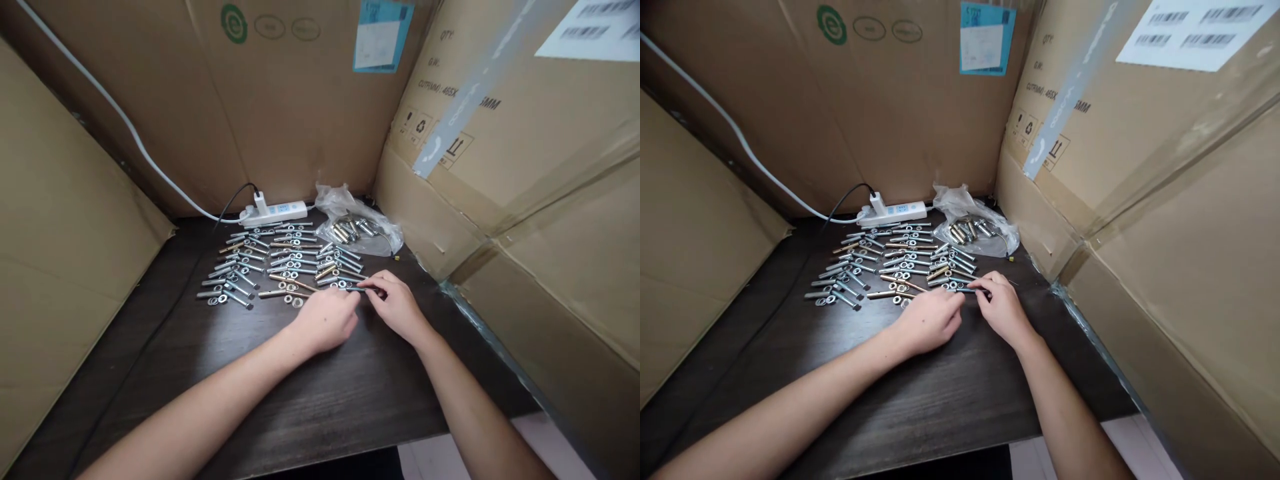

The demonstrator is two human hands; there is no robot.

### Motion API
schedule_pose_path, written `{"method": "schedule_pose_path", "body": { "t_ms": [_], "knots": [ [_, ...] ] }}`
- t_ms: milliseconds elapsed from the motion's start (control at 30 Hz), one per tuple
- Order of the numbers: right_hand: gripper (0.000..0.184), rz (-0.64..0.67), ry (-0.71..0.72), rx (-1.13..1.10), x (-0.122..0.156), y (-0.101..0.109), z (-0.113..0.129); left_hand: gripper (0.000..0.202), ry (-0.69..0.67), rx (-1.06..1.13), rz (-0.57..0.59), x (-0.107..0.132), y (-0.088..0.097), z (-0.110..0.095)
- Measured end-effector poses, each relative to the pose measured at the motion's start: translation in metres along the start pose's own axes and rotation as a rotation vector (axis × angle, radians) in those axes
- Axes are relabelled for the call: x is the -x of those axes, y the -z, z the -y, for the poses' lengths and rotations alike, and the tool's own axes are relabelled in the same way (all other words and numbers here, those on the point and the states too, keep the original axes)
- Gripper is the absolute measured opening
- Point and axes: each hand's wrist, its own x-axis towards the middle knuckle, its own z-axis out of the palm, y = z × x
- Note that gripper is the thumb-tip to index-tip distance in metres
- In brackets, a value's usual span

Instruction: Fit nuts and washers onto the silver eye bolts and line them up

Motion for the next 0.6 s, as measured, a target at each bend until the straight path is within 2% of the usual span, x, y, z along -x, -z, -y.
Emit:
{"method": "schedule_pose_path", "body": {
  "t_ms": [100,200,367,600],
  "knots": [
    [0.025,-0.135,-0.025,-0.003,0.0,0.01,-0.005,0.009,-0.104,-0.05,0.041,-0.004,-0.008,-0.015],
    [0.024,-0.233,-0.07,0.012,0.0,0.015,-0.011,0.015,-0.158,-0.073,0.049,-0.011,-0.015,-0.018],
    [0.021,-0.138,-0.068,0.011,-0.002,0.01,-0.013,0.014,-0.176,-0.093,0.036,-0.021,-0.017,-0.015],
    [0.018,-0.166,-0.075,0.071,-0.002,0.01,-0.016,0.016,-0.21,-0.129,0.036,-0.026,-0.013,-0.012]
  ]
}}
